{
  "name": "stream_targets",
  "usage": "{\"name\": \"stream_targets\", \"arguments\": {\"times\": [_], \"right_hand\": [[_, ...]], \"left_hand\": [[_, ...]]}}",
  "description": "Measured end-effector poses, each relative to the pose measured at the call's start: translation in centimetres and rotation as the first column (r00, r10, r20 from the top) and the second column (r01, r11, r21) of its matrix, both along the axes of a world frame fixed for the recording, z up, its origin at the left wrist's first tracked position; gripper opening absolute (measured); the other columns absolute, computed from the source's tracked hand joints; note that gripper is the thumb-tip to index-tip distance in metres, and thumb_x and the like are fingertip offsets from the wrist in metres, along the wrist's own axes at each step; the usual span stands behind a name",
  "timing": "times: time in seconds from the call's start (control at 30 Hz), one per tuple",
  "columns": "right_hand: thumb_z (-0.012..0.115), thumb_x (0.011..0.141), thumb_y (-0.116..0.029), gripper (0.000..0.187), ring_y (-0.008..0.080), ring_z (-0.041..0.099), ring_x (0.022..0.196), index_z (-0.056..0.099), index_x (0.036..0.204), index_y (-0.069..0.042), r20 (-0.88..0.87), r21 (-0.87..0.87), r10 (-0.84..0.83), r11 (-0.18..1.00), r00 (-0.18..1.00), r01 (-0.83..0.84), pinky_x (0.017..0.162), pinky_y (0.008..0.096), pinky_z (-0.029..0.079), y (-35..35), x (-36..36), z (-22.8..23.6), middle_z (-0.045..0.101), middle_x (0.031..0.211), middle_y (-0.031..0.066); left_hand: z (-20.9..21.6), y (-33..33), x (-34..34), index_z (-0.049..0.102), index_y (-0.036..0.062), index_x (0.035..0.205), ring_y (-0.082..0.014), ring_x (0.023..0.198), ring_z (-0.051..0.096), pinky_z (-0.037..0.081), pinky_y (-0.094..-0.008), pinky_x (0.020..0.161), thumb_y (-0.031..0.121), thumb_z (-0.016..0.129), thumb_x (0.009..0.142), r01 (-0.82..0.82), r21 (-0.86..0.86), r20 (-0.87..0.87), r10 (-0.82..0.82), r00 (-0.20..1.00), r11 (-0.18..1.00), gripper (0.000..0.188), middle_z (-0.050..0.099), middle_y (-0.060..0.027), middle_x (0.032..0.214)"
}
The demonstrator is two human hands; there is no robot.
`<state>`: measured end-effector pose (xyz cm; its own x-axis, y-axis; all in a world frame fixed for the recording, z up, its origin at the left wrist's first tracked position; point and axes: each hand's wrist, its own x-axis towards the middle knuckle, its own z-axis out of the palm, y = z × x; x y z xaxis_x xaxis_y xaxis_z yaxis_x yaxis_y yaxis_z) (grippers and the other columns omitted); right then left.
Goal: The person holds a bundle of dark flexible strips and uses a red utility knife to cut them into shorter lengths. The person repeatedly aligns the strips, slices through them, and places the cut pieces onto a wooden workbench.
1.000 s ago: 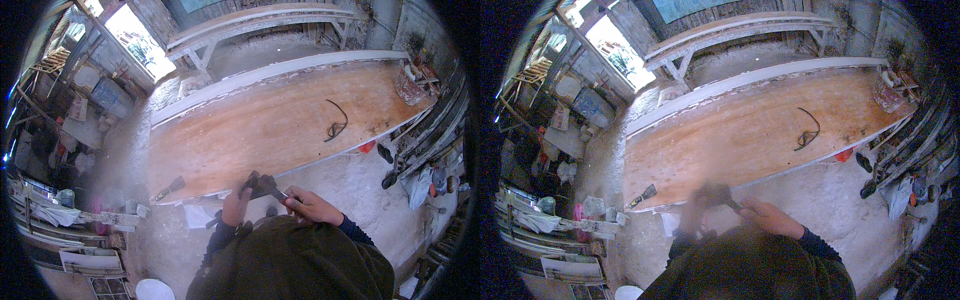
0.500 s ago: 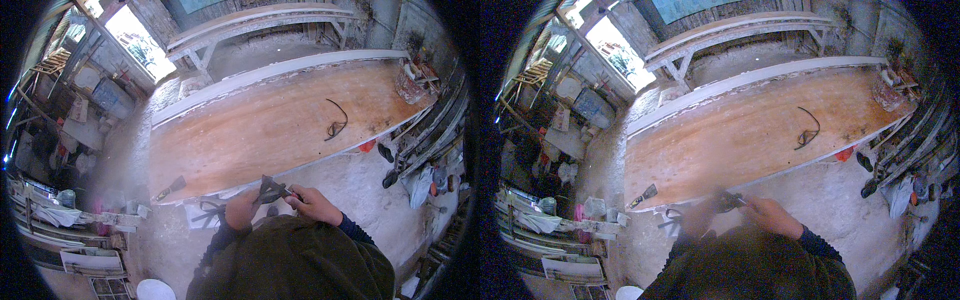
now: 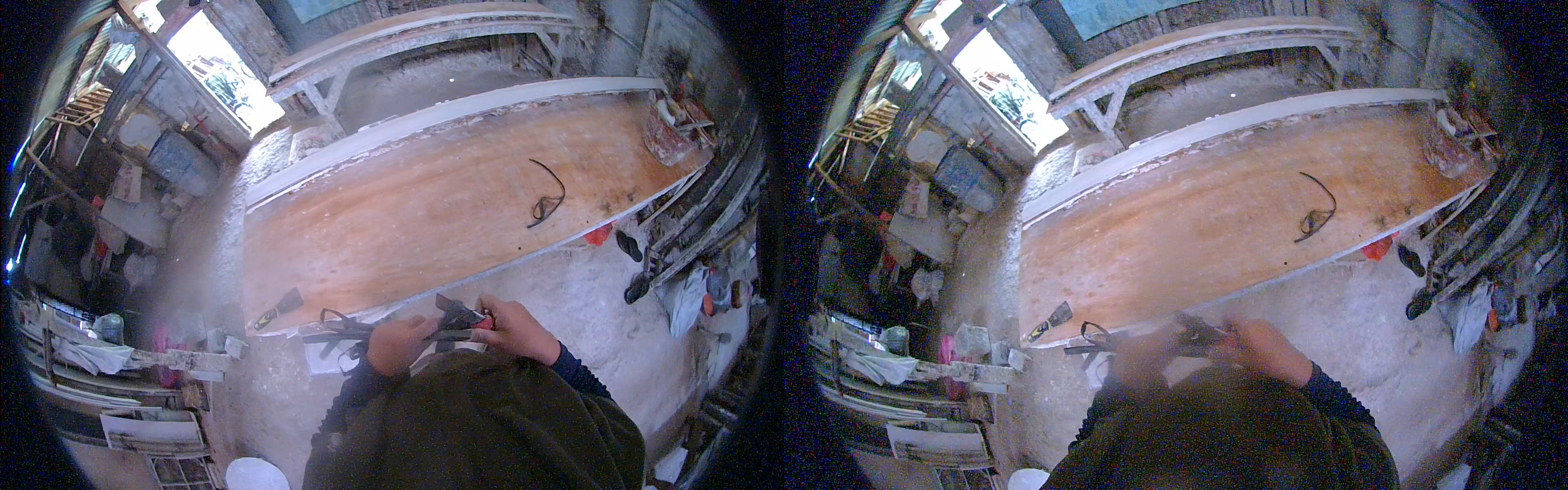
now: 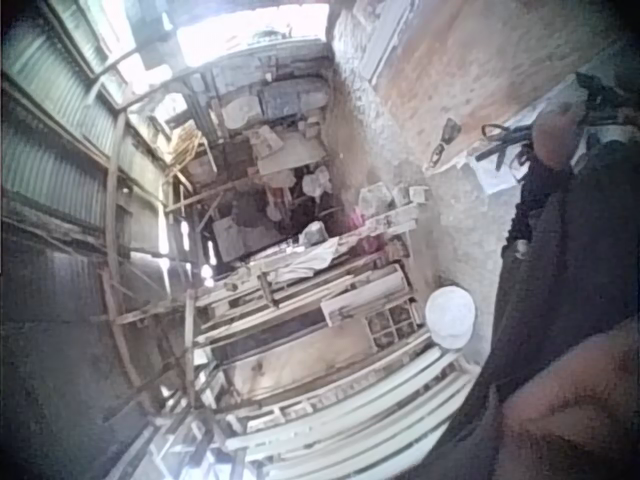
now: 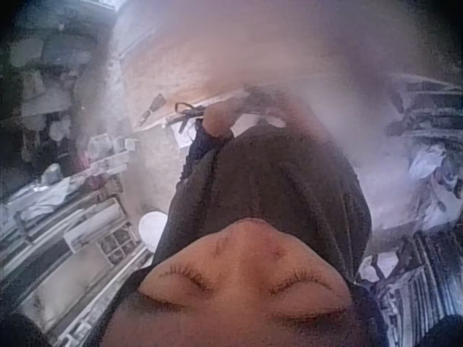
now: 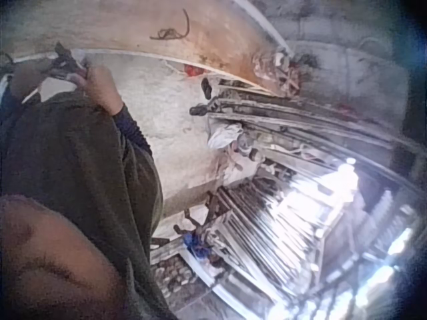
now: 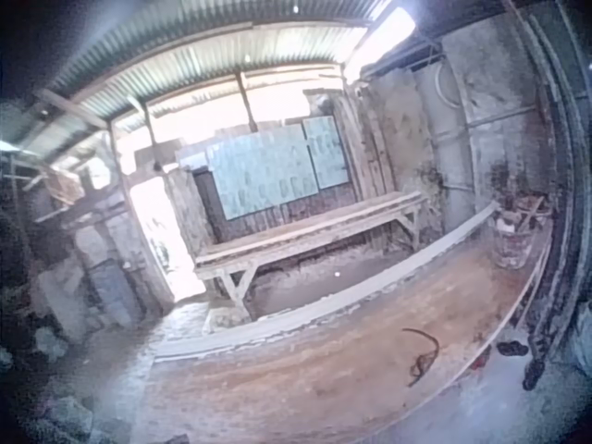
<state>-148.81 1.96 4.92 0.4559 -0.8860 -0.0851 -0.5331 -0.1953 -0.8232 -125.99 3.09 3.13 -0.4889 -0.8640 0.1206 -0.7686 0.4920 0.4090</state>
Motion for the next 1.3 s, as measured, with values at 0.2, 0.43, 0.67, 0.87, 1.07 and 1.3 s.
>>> {"name": "stream_targets", "arguments": {"times": [0.2, 0.43, 0.67, 0.87, 1.07, 1.3], "right_hand": [[0.065, 0.071, -0.023, 0.026, 0.0285, 0.057, 0.062, 0.051, 0.078, -0.002, -0.008, 0.032, 0.032, 0.999, 0.999, -0.032, 0.054, 0.0353, 0.043, 0.0, -0.3, 0.2, 0.055, 0.064, 0.0168], [0.068, 0.069, -0.022, 0.026, 0.0154, 0.053, 0.055, 0.053, 0.077, -0.002, -0.045, 0.043, 0.090, 0.995, 0.995, -0.088, 0.053, 0.0304, 0.041, 1.5, -1.0, -0.8, 0.053, 0.063, 0.0177], [0.065, 0.070, -0.017, 0.023, 0.0120, 0.055, 0.058, 0.057, 0.085, -0.002, 0.108, 0.188, 0.161, 0.966, 0.981, -0.180, 0.056, 0.0291, 0.043, 2.5, -1.9, -2.2, 0.060, 0.066, 0.0126], [0.059, 0.077, -0.018, 0.020, 0.0117, 0.043, 0.040, 0.048, 0.067, -0.005, 0.001, 0.259, -0.790, 0.593, 0.614, 0.762, 0.039, 0.0290, 0.037, -1.0, -11.7, -0.2, 0.045, 0.050, -0.0012], [0.069, 0.071, -0.020, 0.024, 0.0048, 0.041, 0.041, 0.051, 0.076, -0.004, -0.035, 0.206, -0.327, 0.922, 0.944, 0.327, 0.035, 0.0207, 0.035, 0.0, -7.5, -1.0, 0.046, 0.053, -0.0023], [0.067, 0.071, -0.034, 0.034, 0.0189, 0.054, 0.052, 0.051, 0.079, -0.005, 0.083, 0.039, 0.074, 0.996, 0.994, -0.077, 0.049, 0.0321, 0.042, 1.0, -2.4, 1.2, 0.051, 0.056, 0.0086]], "left_hand": [[-0.1, 0.1, 0.2, 0.053, 0.0170, 0.095, -0.0277, 0.055, 0.054, 0.041, -0.0387, 0.045, 0.018, 0.055, 0.072, 0.129, -0.056, -0.092, -0.134, 0.987, 0.990, 0.024, 0.050, -0.0077, 0.066], [0.7, 1.6, 1.0, 0.054, 0.0166, 0.094, -0.0296, 0.054, 0.056, 0.042, -0.0390, 0.045, 0.019, 0.051, 0.075, 0.266, 0.012, -0.015, -0.266, 0.964, 0.964, 0.019, 0.053, -0.0104, 0.062], [-1.4, 3.2, 1.3, 0.055, 0.0161, 0.095, -0.0309, 0.056, 0.057, 0.044, -0.0393, 0.047, 0.022, 0.054, 0.076, 0.277, 0.205, -0.008, -0.281, 0.960, 0.939, 0.020, 0.055, -0.0122, 0.061], [-2.1, 5.0, 5.9, 0.055, 0.0146, 0.096, -0.0326, 0.065, 0.059, 0.046, -0.0395, 0.056, 0.018, 0.051, 0.077, -0.002, 0.448, 0.033, -0.014, 0.999, 0.894, 0.019, 0.058, -0.0139, 0.067], [-6.9, 2.4, 5.4, 0.055, 0.0082, 0.093, -0.0354, 0.069, 0.057, 0.045, -0.0406, 0.058, 0.012, 0.048, 0.078, -0.108, 0.315, -0.225, 0.185, 0.957, 0.943, 0.017, 0.058, -0.0173, 0.071], [-2.6, 0.1, 2.8, 0.054, 0.0048, 0.096, -0.0362, 0.070, 0.056, 0.043, -0.0405, 0.060, 0.011, 0.049, 0.080, -0.075, 0.245, -0.320, 0.154, 0.935, 0.967, 0.018, 0.056, -0.0202, 0.073]]}}
